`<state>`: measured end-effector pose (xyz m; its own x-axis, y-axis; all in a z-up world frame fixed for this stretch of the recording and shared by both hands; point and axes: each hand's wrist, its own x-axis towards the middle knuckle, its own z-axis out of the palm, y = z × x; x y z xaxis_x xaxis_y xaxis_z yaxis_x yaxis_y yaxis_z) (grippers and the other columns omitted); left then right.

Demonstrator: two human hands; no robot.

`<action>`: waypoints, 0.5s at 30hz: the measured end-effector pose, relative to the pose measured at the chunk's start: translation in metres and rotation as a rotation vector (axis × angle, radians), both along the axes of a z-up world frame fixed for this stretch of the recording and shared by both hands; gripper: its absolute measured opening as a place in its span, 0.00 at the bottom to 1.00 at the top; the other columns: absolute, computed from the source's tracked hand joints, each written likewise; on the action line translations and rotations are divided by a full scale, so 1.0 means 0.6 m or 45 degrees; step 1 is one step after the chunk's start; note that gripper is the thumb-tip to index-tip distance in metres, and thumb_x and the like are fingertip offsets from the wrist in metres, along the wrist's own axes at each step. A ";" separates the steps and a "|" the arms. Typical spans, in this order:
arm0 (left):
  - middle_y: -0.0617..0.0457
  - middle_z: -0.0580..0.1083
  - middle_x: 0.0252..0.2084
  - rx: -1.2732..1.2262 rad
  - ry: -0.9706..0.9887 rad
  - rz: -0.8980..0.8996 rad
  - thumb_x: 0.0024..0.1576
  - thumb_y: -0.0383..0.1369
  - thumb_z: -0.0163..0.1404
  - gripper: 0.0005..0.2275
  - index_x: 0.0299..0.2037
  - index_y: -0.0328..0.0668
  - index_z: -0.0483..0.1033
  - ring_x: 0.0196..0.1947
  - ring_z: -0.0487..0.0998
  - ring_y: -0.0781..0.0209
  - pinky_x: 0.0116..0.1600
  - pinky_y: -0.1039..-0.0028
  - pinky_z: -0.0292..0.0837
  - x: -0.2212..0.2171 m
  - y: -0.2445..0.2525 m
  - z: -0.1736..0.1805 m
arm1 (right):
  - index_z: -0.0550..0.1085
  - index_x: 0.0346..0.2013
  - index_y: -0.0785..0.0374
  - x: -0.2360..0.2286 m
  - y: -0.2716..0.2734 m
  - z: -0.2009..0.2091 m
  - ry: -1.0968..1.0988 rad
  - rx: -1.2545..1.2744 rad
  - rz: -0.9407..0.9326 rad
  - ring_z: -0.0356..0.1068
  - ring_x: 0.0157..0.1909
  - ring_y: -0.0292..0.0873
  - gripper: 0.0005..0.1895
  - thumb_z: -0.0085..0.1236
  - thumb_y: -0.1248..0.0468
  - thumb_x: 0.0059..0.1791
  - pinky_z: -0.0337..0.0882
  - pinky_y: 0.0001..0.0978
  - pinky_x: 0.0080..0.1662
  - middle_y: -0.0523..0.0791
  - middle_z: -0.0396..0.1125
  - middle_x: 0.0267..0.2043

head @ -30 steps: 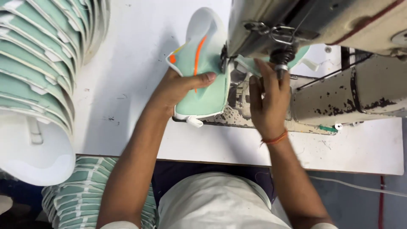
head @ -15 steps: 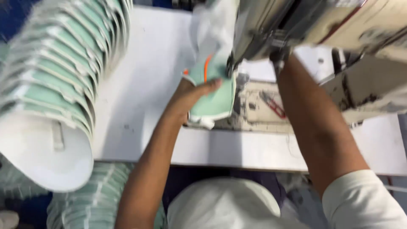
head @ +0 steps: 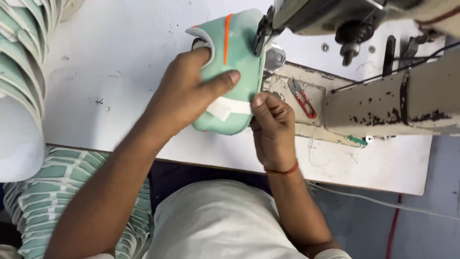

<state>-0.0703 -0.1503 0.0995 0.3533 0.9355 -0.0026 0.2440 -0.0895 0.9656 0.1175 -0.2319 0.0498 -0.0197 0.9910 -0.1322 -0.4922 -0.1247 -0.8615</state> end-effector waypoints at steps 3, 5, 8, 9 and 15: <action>0.47 0.81 0.38 -0.104 -0.291 0.088 0.58 0.32 0.57 0.12 0.47 0.30 0.77 0.37 0.83 0.63 0.43 0.71 0.79 0.011 0.020 -0.034 | 0.78 0.42 0.68 -0.005 0.022 -0.013 -0.164 -0.028 -0.174 0.63 0.33 0.30 0.07 0.58 0.65 0.57 0.63 0.24 0.36 0.39 0.70 0.34; 0.48 0.81 0.38 -0.147 -0.369 0.142 0.58 0.30 0.57 0.11 0.47 0.30 0.77 0.37 0.83 0.64 0.43 0.72 0.79 0.024 0.032 -0.032 | 0.78 0.40 0.68 -0.002 0.039 -0.009 -0.167 -0.015 -0.222 0.64 0.33 0.31 0.07 0.59 0.65 0.56 0.64 0.24 0.36 0.40 0.71 0.33; 0.49 0.80 0.37 -0.189 -0.433 0.229 0.57 0.28 0.57 0.09 0.45 0.31 0.77 0.35 0.82 0.65 0.41 0.73 0.80 0.038 0.047 -0.031 | 0.78 0.39 0.69 0.007 0.050 -0.011 -0.201 -0.005 -0.290 0.64 0.32 0.31 0.08 0.59 0.65 0.57 0.65 0.24 0.36 0.41 0.72 0.33; 0.49 0.80 0.36 -0.180 -0.427 0.269 0.58 0.28 0.57 0.08 0.43 0.32 0.77 0.34 0.82 0.66 0.40 0.73 0.80 0.043 0.052 -0.029 | 0.78 0.40 0.69 0.011 0.051 -0.012 -0.238 0.001 -0.300 0.63 0.32 0.31 0.09 0.59 0.65 0.58 0.64 0.24 0.36 0.41 0.71 0.33; 0.49 0.78 0.32 -0.299 -0.565 0.339 0.57 0.29 0.58 0.08 0.39 0.31 0.74 0.29 0.79 0.65 0.35 0.72 0.78 0.067 0.115 -0.054 | 0.77 0.45 0.67 0.028 0.034 -0.036 -0.355 0.016 -0.031 0.67 0.39 0.29 0.10 0.57 0.63 0.55 0.70 0.22 0.43 0.39 0.73 0.38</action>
<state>-0.0302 -0.0813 0.0670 0.1201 0.9847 -0.1261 -0.2050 0.1489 0.9674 0.1341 -0.2116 0.0284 0.0396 0.9924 -0.1169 -0.2387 -0.1042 -0.9655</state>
